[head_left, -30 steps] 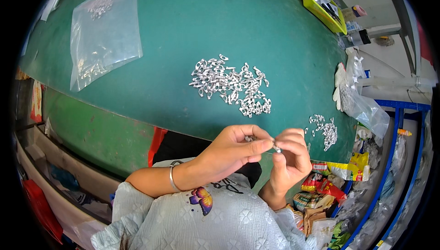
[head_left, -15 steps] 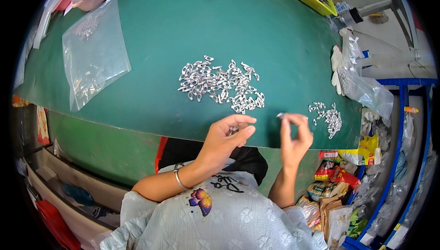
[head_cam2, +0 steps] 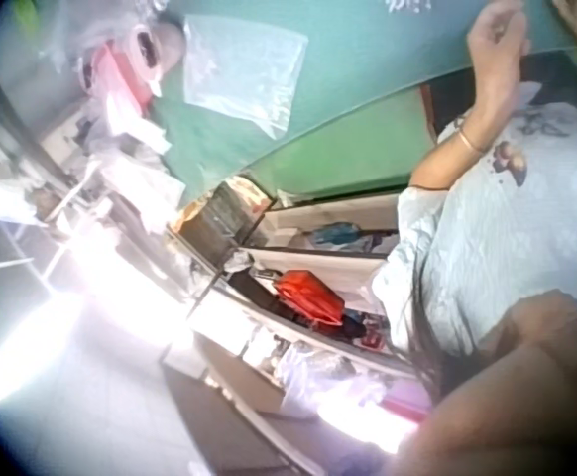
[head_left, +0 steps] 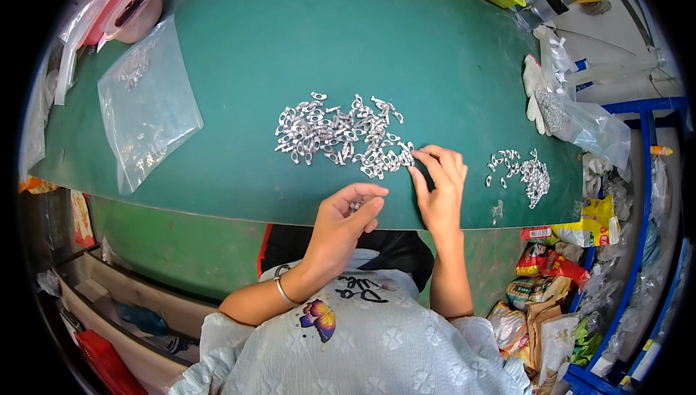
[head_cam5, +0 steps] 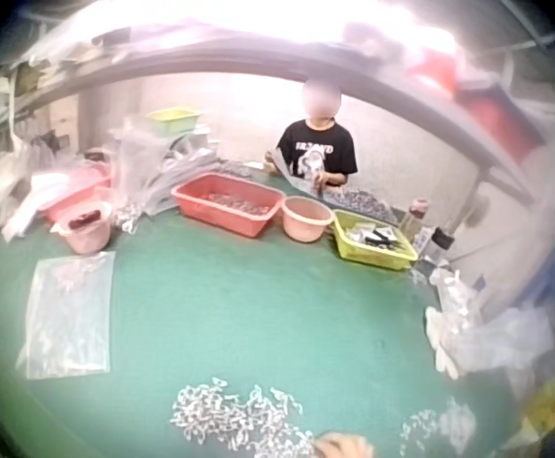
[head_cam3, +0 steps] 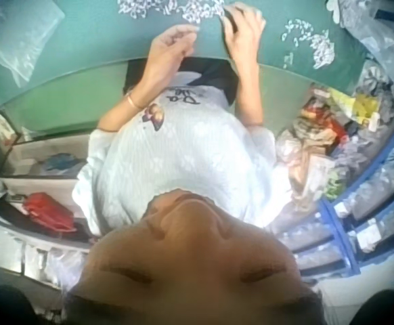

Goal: The person sits at a green worktable and repeatedly picks up small silver metal loops and cylindrical pins, then joins them by hand. They place the assembled pieces into a growing pile on the table. No tools are used; the hands manipulate the parts directly.

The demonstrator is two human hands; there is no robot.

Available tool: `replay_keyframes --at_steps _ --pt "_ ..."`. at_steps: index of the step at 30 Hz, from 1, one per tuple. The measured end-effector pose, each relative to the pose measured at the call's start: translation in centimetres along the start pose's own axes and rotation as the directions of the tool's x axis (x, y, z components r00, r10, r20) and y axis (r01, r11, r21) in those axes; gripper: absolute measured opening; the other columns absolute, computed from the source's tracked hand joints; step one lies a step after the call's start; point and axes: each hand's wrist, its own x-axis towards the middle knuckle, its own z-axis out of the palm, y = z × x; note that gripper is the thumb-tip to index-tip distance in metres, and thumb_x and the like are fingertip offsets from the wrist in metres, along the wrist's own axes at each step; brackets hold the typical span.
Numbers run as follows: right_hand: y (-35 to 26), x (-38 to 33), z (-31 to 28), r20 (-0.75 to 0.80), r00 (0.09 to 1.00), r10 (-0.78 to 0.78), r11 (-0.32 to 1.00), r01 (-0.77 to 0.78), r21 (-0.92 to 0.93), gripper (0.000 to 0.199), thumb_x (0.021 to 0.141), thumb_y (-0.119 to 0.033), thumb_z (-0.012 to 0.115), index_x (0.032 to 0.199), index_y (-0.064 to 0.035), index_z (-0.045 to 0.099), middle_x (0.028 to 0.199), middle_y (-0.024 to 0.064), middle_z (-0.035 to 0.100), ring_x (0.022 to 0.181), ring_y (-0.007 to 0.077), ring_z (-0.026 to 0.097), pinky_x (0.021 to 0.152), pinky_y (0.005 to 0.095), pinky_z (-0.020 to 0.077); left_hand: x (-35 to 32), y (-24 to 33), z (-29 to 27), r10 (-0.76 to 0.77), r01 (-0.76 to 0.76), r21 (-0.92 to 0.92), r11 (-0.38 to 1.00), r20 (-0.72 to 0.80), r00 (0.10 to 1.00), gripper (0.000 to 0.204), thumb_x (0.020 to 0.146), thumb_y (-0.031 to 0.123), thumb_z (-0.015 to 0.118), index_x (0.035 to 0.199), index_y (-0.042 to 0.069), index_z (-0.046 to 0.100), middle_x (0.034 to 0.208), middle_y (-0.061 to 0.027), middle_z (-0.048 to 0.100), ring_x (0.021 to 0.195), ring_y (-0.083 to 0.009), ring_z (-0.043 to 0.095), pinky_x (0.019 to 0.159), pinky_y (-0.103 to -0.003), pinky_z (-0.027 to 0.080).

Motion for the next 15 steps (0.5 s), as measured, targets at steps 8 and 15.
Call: replay_keyframes --at_steps 8,15 --pt "0.31 -0.49 0.22 -0.063 0.991 0.114 0.985 -0.104 0.135 0.018 0.069 -0.001 0.068 0.086 -0.0033 0.062 0.091 0.008 0.061 0.085 0.0241 0.054 0.071 0.0325 0.039 0.15 0.31 0.11 0.021 -0.021 0.002 1.0 -0.008 1.0 0.015 0.086 0.007 0.058 0.099 0.001 0.058 0.079 0.0035 0.049 0.066 -0.0019 0.039 0.058 -0.019 0.034" --pt "-0.22 -0.22 -0.23 -0.013 0.993 0.119 0.985 -0.116 0.126 0.02 0.069 -0.001 0.067 0.088 -0.0034 0.063 0.088 0.0074 0.06 0.083 0.0218 0.053 0.075 0.0309 0.0384 0.19 0.21 0.01 0.025 -0.025 -0.007 1.0 0.014 1.0 0.015 0.085 0.007 0.058 0.098 0.001 0.058 0.077 0.0039 0.048 0.066 -0.0018 0.039 0.057 -0.019 0.034"
